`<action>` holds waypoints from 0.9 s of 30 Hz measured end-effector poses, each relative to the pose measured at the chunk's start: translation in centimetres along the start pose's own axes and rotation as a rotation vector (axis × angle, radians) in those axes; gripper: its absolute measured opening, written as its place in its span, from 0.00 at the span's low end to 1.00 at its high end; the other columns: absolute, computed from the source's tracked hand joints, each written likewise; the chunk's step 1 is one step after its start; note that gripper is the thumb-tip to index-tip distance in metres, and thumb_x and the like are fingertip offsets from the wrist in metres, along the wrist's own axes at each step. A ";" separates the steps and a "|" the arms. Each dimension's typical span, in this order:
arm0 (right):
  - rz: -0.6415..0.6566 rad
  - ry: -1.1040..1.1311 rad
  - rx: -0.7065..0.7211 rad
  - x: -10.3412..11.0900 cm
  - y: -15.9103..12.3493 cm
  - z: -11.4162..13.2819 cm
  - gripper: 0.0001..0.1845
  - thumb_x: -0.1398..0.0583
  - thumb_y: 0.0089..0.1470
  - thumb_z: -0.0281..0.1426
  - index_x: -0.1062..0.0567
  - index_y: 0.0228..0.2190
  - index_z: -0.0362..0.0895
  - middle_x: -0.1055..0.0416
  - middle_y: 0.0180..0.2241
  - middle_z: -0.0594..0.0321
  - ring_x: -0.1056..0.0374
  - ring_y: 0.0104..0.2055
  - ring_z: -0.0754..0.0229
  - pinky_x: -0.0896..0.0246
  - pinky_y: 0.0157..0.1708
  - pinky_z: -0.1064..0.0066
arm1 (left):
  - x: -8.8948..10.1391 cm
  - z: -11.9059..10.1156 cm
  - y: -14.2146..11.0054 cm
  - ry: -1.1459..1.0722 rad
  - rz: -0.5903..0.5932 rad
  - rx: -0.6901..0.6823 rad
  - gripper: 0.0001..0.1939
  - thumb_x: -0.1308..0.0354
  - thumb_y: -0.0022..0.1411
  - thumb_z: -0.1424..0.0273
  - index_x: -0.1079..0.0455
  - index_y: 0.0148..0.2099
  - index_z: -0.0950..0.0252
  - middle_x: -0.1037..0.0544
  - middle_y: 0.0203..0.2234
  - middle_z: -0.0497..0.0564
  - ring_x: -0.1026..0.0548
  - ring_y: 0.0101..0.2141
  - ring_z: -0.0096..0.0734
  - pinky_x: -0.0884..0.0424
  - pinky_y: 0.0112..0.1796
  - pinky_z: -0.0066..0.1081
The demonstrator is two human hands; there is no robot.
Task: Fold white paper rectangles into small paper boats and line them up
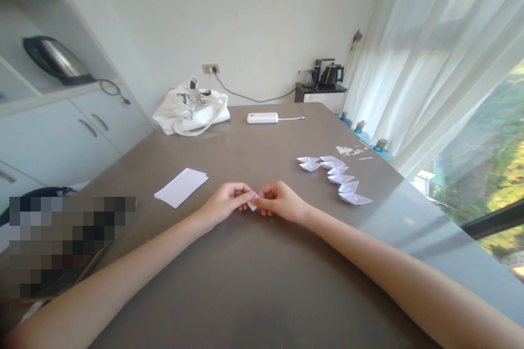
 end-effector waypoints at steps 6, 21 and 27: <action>0.085 0.021 -0.014 -0.4 -0.2 0.6 0.17 0.39 0.48 0.43 0.26 0.27 0.40 0.25 0.26 0.61 0.38 0.19 0.69 0.46 0.18 0.78 | 0.0 -0.5 -0.3 -0.035 -0.121 -0.013 0.10 0.41 0.53 0.65 0.31 0.27 0.68 0.29 0.19 0.46 0.33 0.23 0.23 0.39 0.26 0.23; -0.018 0.389 -0.165 1.2 0.1 -0.2 0.11 0.36 0.43 0.34 0.29 0.20 0.40 0.37 0.16 0.70 0.46 0.17 0.72 0.56 0.17 0.78 | 1.1 -0.9 -0.6 0.574 -0.059 -0.619 0.09 0.41 0.58 0.70 0.26 0.42 0.60 0.25 0.43 0.53 0.27 0.45 0.33 0.35 0.48 0.34; -0.017 0.240 -0.115 1.0 0.2 0.0 0.18 0.38 0.47 0.43 0.29 0.22 0.40 0.32 0.19 0.65 0.45 0.17 0.71 0.56 0.16 0.78 | 0.8 -1.0 -0.8 0.607 -0.153 -0.564 0.08 0.47 0.63 0.68 0.27 0.38 0.63 0.21 0.35 0.52 0.25 0.37 0.31 0.31 0.40 0.29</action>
Point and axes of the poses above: each hand's wrist, its own y-axis towards the middle knuckle, its own x-axis out of the back of the hand, z = x × y, the point moved 1 cm from there along y, towards the middle knuckle
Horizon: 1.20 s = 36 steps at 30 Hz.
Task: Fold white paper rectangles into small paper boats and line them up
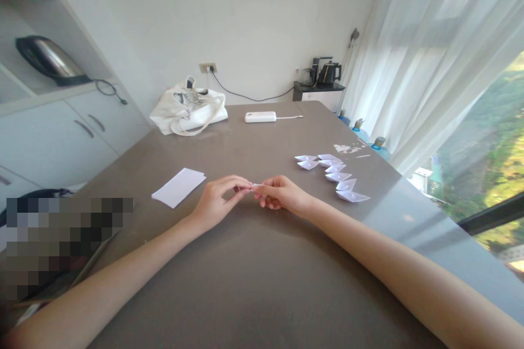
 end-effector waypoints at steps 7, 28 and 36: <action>-0.351 -0.466 0.392 -0.1 -0.4 0.6 0.15 0.39 0.50 0.42 0.26 0.28 0.41 0.31 0.24 0.64 0.40 0.25 0.65 0.47 0.23 0.74 | -0.3 -0.1 -0.2 -0.126 -0.065 0.230 0.09 0.46 0.60 0.66 0.28 0.34 0.66 0.22 0.28 0.51 0.25 0.30 0.30 0.31 0.35 0.26; -0.350 -0.570 0.500 -0.6 -0.6 -0.1 0.10 0.39 0.51 0.36 0.25 0.27 0.41 0.31 0.27 0.63 0.41 0.24 0.68 0.45 0.22 0.77 | -0.7 0.2 -0.1 -0.133 -0.049 0.188 0.08 0.42 0.58 0.68 0.24 0.31 0.66 0.22 0.27 0.51 0.25 0.30 0.30 0.31 0.33 0.26; -0.329 -0.420 0.453 -0.8 -0.5 -0.1 0.11 0.40 0.52 0.37 0.27 0.27 0.41 0.30 0.26 0.62 0.34 0.27 0.64 0.40 0.24 0.76 | -0.7 0.1 -0.1 -0.170 -0.079 0.188 0.07 0.42 0.58 0.69 0.23 0.33 0.65 0.21 0.28 0.51 0.25 0.30 0.29 0.31 0.34 0.26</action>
Point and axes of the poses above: each hand's wrist, its own y-axis towards the middle knuckle, its own x-axis out of the back of the hand, z = x × y, the point moved 1 cm from there along y, towards the middle knuckle
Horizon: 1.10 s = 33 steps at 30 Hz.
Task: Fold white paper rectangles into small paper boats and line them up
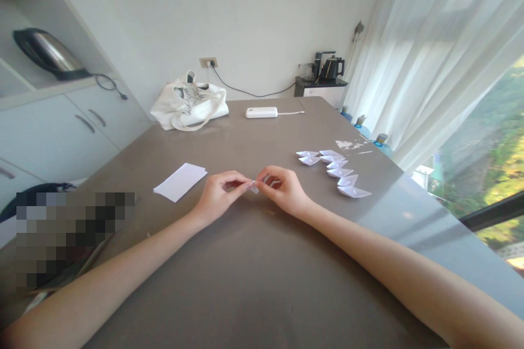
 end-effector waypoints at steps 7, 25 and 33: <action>-0.027 0.178 -0.050 0.2 0.3 -0.9 0.12 0.39 0.51 0.39 0.29 0.29 0.42 0.31 0.25 0.63 0.33 0.27 0.63 0.36 0.24 0.74 | 0.5 0.6 0.3 -0.097 -0.049 0.089 0.08 0.40 0.56 0.67 0.25 0.32 0.67 0.21 0.28 0.52 0.24 0.30 0.31 0.29 0.34 0.28; -0.045 0.157 -0.088 0.4 0.7 -1.7 0.13 0.36 0.47 0.40 0.24 0.28 0.41 0.24 0.28 0.59 0.29 0.30 0.59 0.34 0.32 0.68 | -0.1 1.9 0.2 -0.311 -0.054 0.150 0.12 0.42 0.57 0.63 0.31 0.35 0.68 0.22 0.31 0.53 0.22 0.33 0.33 0.26 0.39 0.34; -0.084 0.212 -0.118 0.3 0.7 -1.8 0.15 0.35 0.46 0.41 0.25 0.26 0.41 0.24 0.26 0.59 0.29 0.29 0.59 0.33 0.32 0.68 | -0.6 2.1 0.3 -0.432 -0.061 0.186 0.13 0.43 0.58 0.61 0.35 0.34 0.68 0.24 0.31 0.53 0.23 0.35 0.33 0.25 0.40 0.35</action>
Point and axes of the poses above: each hand's wrist, its own y-axis towards the middle knuckle, its own x-axis out of the back of the hand, z = x × y, the point moved 1 cm from there along y, towards the middle knuckle
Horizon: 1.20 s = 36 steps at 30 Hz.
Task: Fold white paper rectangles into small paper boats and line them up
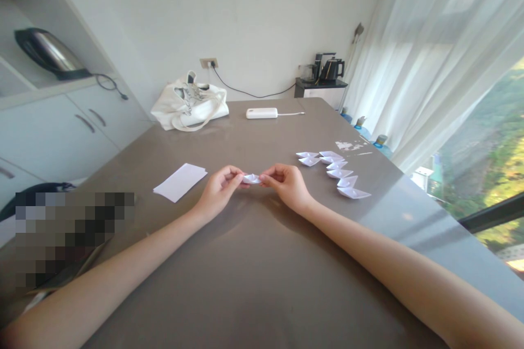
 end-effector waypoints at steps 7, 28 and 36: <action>0.030 -0.137 0.043 0.0 -0.3 0.0 0.15 0.37 0.49 0.42 0.24 0.28 0.41 0.24 0.29 0.57 0.28 0.31 0.58 0.33 0.33 0.67 | 0.2 -0.6 -0.3 0.165 0.119 -0.011 0.17 0.36 0.52 0.67 0.31 0.44 0.67 0.21 0.35 0.54 0.22 0.36 0.32 0.26 0.42 0.33; 0.059 -0.107 0.071 -0.3 -0.6 0.8 0.14 0.37 0.49 0.41 0.26 0.27 0.41 0.26 0.27 0.58 0.30 0.30 0.59 0.35 0.32 0.68 | 0.7 -1.8 -0.2 0.514 0.175 -0.262 0.07 0.42 0.58 0.67 0.27 0.32 0.65 0.22 0.30 0.52 0.24 0.31 0.31 0.28 0.36 0.29; 0.052 -0.031 0.062 -0.4 -0.6 1.0 0.15 0.38 0.49 0.43 0.28 0.28 0.42 0.26 0.28 0.59 0.29 0.32 0.59 0.33 0.34 0.67 | 0.4 -1.3 -0.2 0.218 0.060 -0.014 0.12 0.36 0.51 0.64 0.30 0.32 0.67 0.20 0.27 0.52 0.22 0.29 0.32 0.26 0.32 0.29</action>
Point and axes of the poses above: each hand's wrist, its own y-axis towards the middle knuckle, its own x-axis out of the back of the hand, z = x × y, the point moved 1 cm from there along y, towards the middle knuckle
